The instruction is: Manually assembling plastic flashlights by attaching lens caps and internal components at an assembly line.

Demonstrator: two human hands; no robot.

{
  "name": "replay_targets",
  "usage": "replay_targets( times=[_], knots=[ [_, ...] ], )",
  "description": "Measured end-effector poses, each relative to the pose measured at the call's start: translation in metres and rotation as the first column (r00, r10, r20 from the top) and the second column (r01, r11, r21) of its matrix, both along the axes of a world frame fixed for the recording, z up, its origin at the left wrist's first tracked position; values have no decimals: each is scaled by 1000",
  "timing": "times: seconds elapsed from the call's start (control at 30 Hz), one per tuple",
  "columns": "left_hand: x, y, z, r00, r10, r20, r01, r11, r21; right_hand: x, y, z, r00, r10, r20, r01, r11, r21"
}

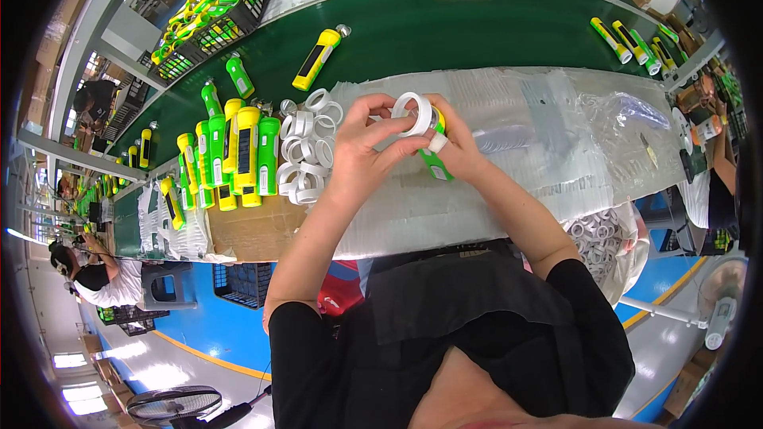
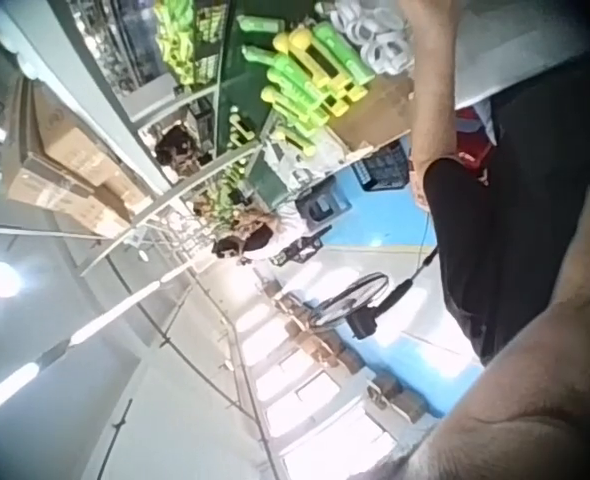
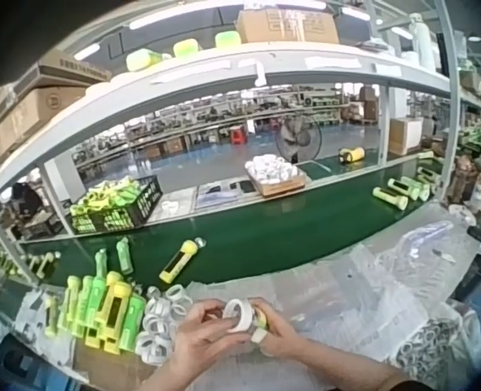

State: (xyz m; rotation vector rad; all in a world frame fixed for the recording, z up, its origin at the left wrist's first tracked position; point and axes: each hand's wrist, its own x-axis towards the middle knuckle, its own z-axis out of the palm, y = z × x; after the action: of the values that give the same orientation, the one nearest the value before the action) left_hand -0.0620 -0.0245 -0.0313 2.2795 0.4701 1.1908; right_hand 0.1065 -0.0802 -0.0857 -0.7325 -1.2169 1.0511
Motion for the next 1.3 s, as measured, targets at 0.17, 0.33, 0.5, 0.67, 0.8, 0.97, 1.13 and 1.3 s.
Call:
replay_targets(
  times=[0.17,0.33,0.5,0.67,0.8,0.97,1.13,1.3],
  knots=[
    [6,0,7,999,-5,-41,5,1000,-2,7,1,8,996,-78,-45,83,989,125],
    [14,-4,15,992,-72,-99,73,997,7,56,-13,33,836,-265,481,149,952,266],
    [34,-13,11,984,-103,-144,107,994,20,88,-20,90,632,-187,752,-28,964,263],
    [49,-15,2,979,-157,-134,140,982,-125,84,-14,140,171,107,980,-208,976,-70],
    [51,-13,2,978,-186,-92,169,972,-166,81,-8,142,95,115,989,-204,974,-94],
    [56,-13,1,978,-146,-149,124,981,-149,69,-12,133,62,79,995,145,986,-88],
    [60,-9,-3,984,-160,-75,147,978,-151,66,-11,128,28,43,999,308,950,-49],
    [60,-8,-4,982,-170,-78,161,980,-118,87,-7,113,292,-26,956,-77,996,51]
  ],
)
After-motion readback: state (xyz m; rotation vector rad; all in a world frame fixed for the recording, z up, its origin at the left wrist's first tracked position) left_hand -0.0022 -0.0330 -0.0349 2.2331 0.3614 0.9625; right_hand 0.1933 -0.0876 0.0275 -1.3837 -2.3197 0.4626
